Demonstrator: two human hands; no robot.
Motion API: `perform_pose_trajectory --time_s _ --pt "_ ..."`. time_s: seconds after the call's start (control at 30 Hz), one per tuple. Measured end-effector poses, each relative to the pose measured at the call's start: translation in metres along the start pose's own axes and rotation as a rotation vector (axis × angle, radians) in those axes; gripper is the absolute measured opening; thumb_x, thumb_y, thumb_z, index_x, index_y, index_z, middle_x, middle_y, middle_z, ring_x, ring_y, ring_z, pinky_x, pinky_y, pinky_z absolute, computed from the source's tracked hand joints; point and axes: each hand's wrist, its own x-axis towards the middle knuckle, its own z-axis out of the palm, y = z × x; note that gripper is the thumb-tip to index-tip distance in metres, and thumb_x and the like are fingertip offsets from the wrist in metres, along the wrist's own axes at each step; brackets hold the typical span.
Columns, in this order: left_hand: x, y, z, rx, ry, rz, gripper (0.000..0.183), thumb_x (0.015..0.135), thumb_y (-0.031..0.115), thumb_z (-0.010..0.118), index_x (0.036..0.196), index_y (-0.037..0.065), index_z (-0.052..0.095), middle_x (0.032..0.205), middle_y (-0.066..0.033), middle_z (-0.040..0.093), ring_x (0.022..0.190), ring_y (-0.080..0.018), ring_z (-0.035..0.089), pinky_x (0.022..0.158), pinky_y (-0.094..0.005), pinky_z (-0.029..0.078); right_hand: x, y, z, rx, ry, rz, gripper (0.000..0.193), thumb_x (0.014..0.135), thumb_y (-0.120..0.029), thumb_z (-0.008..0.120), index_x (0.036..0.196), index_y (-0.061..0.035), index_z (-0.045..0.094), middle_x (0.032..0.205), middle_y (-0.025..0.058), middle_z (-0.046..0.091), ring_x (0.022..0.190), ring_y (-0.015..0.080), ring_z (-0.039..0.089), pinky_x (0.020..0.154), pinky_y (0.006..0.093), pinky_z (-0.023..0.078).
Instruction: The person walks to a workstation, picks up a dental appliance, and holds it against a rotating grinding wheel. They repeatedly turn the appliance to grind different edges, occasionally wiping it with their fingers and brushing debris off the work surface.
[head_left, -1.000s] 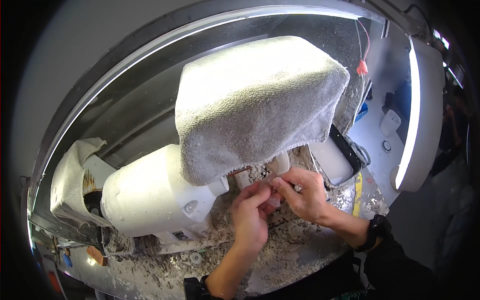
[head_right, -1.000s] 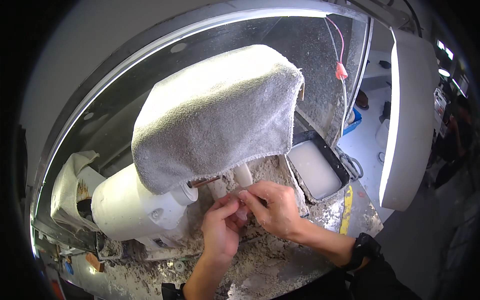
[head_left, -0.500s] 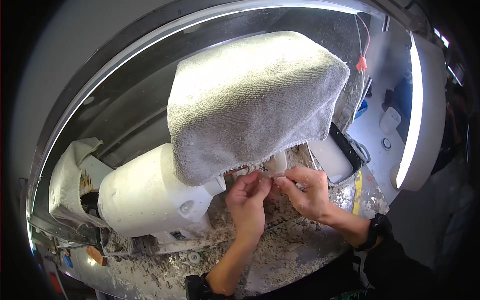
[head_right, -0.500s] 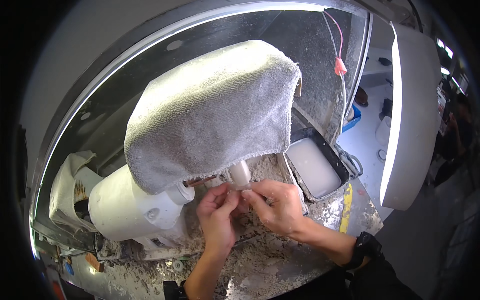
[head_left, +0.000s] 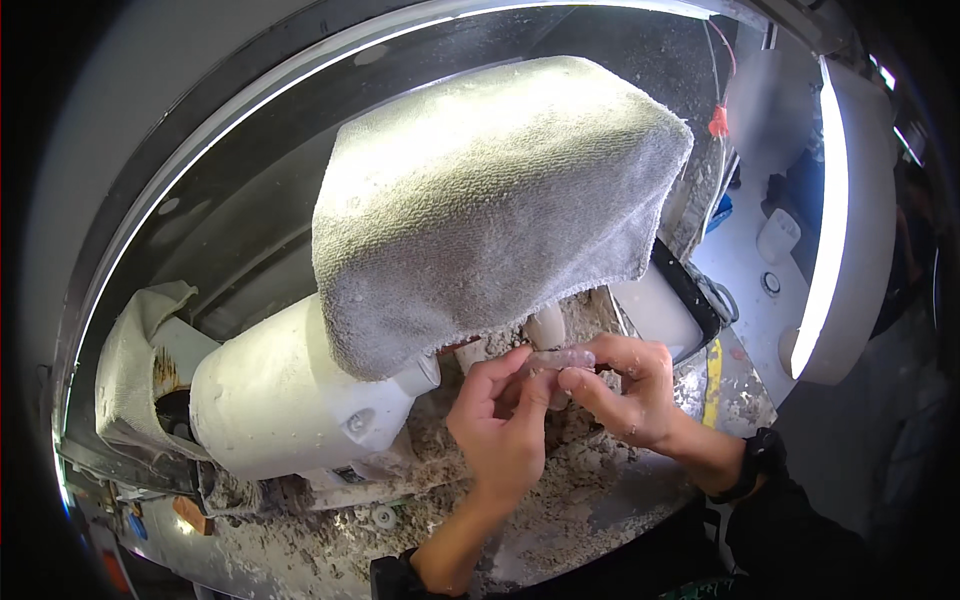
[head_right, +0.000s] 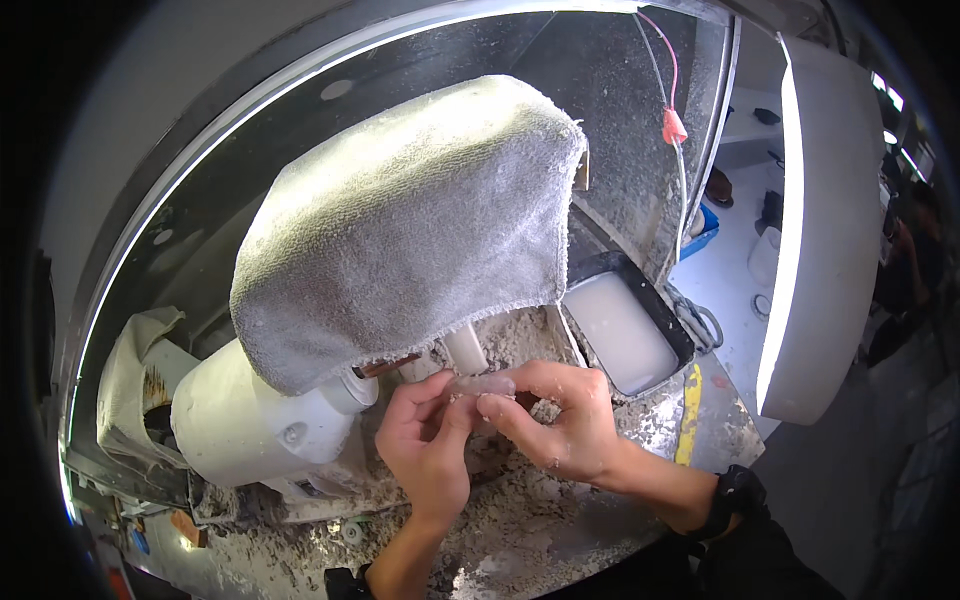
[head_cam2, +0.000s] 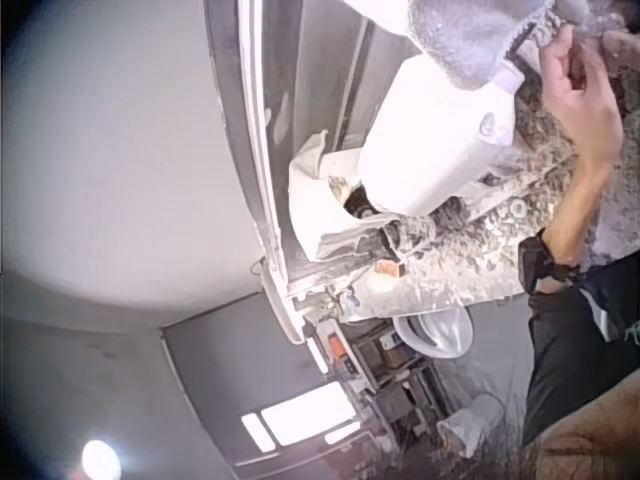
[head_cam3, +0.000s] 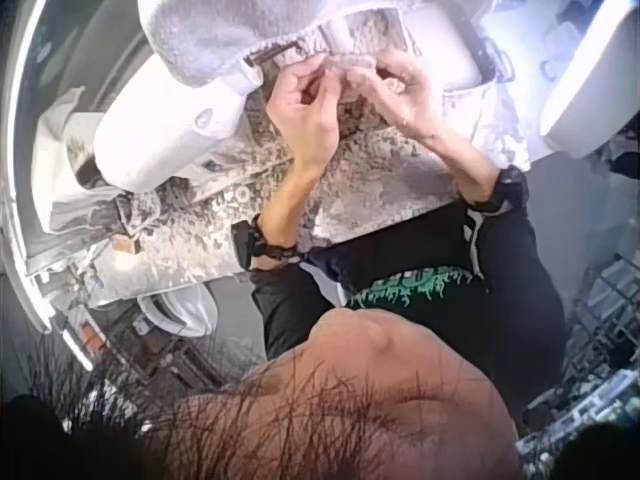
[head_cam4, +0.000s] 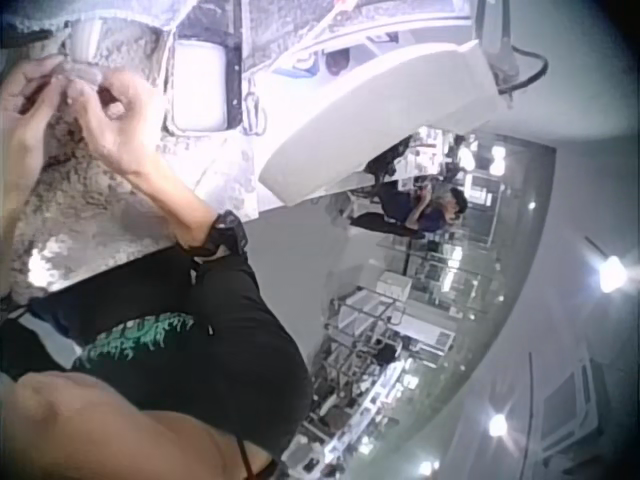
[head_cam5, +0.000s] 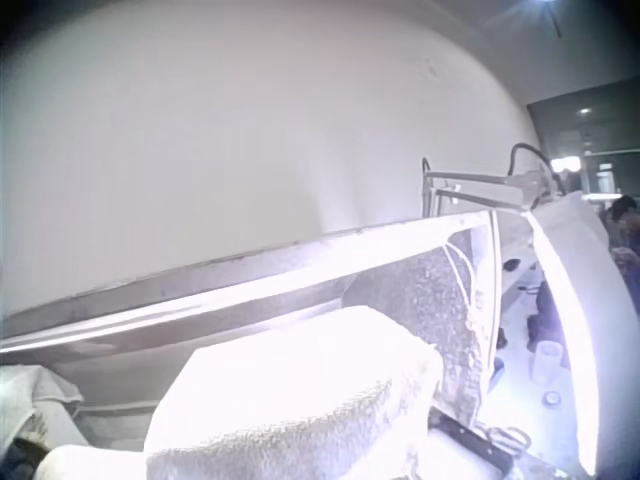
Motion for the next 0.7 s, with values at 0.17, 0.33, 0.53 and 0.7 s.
perform_pose_trajectory --time_s 0.17,0.33,0.53,0.7 --pt "0.009 -0.006 -0.011 -0.075 0.087 -0.355 0.026 0.085 0.004 0.063 0.104 -0.008 0.052 0.086 -0.0105 0.065 0.070 -0.0114 0.061 0.062 -0.0221 0.048 0.003 0.012 0.007 0.168 -0.163 0.366 0.020 0.085 -0.017 0.063 0.091 0.0016 0.069 0.073 0.0091 0.068 0.061 0.0074 0.058 0.056 0.0245 0.047" --pt "0.018 -0.017 -0.014 -0.164 0.189 -0.342 0.023 0.083 0.004 0.065 0.102 -0.006 0.055 0.083 -0.0087 0.064 0.067 -0.0106 0.059 0.059 -0.0224 0.045 0.011 0.004 0.009 -0.024 -0.208 0.389 0.022 0.087 -0.020 0.061 0.087 0.0006 0.069 0.069 0.0050 0.066 0.061 0.0060 0.054 0.055 0.0243 0.045" --pt "0.018 -0.024 -0.010 -0.065 0.044 -0.162 0.020 0.085 0.001 0.062 0.102 -0.006 0.056 0.086 -0.0100 0.065 0.070 -0.0095 0.059 0.059 -0.0224 0.047 0.007 0.018 0.007 0.106 -0.155 0.375 0.022 0.087 -0.019 0.062 0.089 0.0009 0.069 0.070 0.0048 0.066 0.065 0.0054 0.055 0.059 0.0234 0.045" --pt "0.014 -0.024 -0.009 0.018 0.027 -0.118 0.019 0.086 0.000 0.061 0.102 -0.007 0.055 0.088 -0.0103 0.065 0.076 -0.0100 0.061 0.065 -0.0215 0.050 0.007 0.019 0.001 0.244 -0.167 0.375 0.023 0.086 -0.017 0.064 0.091 0.0046 0.068 0.077 0.0058 0.067 0.073 0.0077 0.058 0.066 0.0232 0.048"
